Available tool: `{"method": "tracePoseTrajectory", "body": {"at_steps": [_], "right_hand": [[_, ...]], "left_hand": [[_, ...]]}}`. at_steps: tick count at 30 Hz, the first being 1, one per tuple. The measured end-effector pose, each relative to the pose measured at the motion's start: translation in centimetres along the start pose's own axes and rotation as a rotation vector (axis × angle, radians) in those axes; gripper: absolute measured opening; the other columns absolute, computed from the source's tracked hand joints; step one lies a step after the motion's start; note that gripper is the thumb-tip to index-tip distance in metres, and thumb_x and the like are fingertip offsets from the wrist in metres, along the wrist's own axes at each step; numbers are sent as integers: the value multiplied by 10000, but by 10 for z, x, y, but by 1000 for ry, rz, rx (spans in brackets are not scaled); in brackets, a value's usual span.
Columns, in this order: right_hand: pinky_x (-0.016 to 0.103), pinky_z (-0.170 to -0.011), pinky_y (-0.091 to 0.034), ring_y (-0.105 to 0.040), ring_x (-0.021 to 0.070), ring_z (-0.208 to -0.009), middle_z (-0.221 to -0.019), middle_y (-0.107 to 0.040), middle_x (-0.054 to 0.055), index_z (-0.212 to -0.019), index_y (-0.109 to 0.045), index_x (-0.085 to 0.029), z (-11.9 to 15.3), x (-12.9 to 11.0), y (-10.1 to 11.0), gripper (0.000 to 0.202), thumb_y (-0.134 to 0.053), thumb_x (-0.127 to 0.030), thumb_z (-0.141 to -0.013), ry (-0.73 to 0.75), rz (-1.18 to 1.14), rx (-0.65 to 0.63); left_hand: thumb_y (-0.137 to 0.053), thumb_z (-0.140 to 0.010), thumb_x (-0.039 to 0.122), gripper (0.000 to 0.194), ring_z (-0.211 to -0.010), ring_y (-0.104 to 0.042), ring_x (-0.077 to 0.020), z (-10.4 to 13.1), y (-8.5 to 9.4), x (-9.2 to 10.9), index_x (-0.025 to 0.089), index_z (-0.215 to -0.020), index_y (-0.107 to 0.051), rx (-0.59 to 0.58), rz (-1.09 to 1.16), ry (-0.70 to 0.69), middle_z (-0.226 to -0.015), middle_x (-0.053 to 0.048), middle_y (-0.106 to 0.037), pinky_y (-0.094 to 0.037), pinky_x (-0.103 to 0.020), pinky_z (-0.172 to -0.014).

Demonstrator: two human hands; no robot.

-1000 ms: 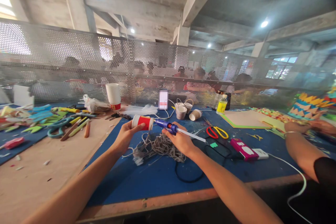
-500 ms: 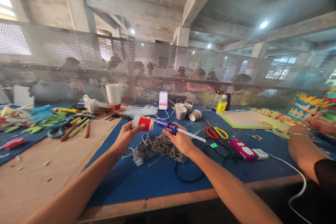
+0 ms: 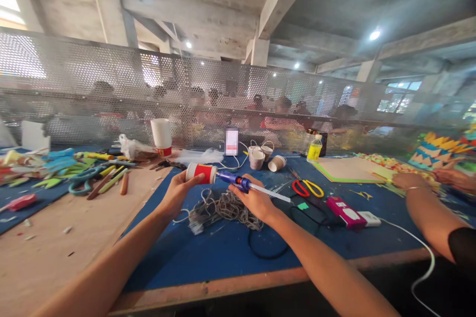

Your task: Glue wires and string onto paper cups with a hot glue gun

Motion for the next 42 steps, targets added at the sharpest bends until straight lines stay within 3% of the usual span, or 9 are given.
{"method": "tracePoseTrajectory", "body": {"at_steps": [6, 12, 16, 21, 25, 27, 34, 42], "right_hand": [[272, -653, -454, -587, 165, -653, -764, -636, 33, -797, -587, -202, 0, 2, -3, 368, -560, -551, -910, -57, -147, -36], [239, -565, -459, -582, 126, -508, -595, -628, -15, -888, -677, -188, 6, 25, -19, 426, -563, -599, -888, -369, -519, -170], [225, -499, -432, -526, 88, -469, -760, -708, 14, -922, -656, -183, 2, 29, -18, 385, -608, -561, -867, -374, -709, -93], [217, -469, -414, -497, 88, -457, -635, -629, -24, -853, -652, -181, 0, 42, -21, 310, -718, -477, -786, -454, -800, -17], [221, -455, -421, -495, 59, -469, -965, -701, 29, -811, -648, -178, -1, 41, -23, 294, -772, -428, -716, -485, -902, -25], [222, -454, -429, -497, 53, -465, -1027, -699, 38, -810, -644, -178, -1, 38, -26, 305, -788, -420, -692, -493, -942, -60], [220, -457, -412, -494, 84, -446, -641, -604, -36, -796, -648, -181, 1, 41, -29, 289, -799, -403, -687, -498, -870, -68], [224, -455, -395, -478, 89, -451, -596, -559, -39, -776, -633, -174, -2, 42, -18, 284, -759, -425, -734, -468, -779, -13]], "left_hand": [[-819, -679, 401, 313, -756, -708, -233, -3, 3, -5, 199, -908, -751, 34, 55, 40, -845, -35, -783, -513, -321, -751], [-830, -695, 314, 313, -854, -689, -199, -4, -2, -12, 154, -953, -752, 4, 169, 85, -925, -67, -772, -507, -309, -857], [-818, -718, 280, 298, -841, -680, -184, -3, -8, -19, 143, -972, -748, -33, 201, 134, -937, -74, -758, -518, -296, -832], [-787, -762, 266, 284, -818, -673, -177, 4, -26, -21, 140, -1014, -750, -148, 263, 192, -964, -90, -752, -529, -287, -826], [-754, -800, 280, 337, -841, -677, -190, 14, -46, -18, 128, -1100, -730, -285, 285, 226, -994, -104, -751, -523, -288, -834], [-741, -815, 277, 319, -825, -676, -182, 18, -52, -17, 129, -1097, -733, -326, 290, 234, -976, -104, -752, -520, -281, -832], [-729, -823, 258, 285, -818, -679, -170, 20, -54, -18, 150, -1086, -739, -339, 268, 240, -961, -90, -755, -526, -264, -825], [-751, -798, 269, 287, -829, -697, -189, 18, -52, -19, 150, -1058, -751, -308, 149, 204, -920, -81, -768, -518, -272, -828]]}}
Point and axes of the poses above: each hand's wrist, its own z-axis away from the middle knuckle, its own y-axis out of the back of the hand, x = y × z, the point moved 10 cm from there along -z, towards the middle knuckle
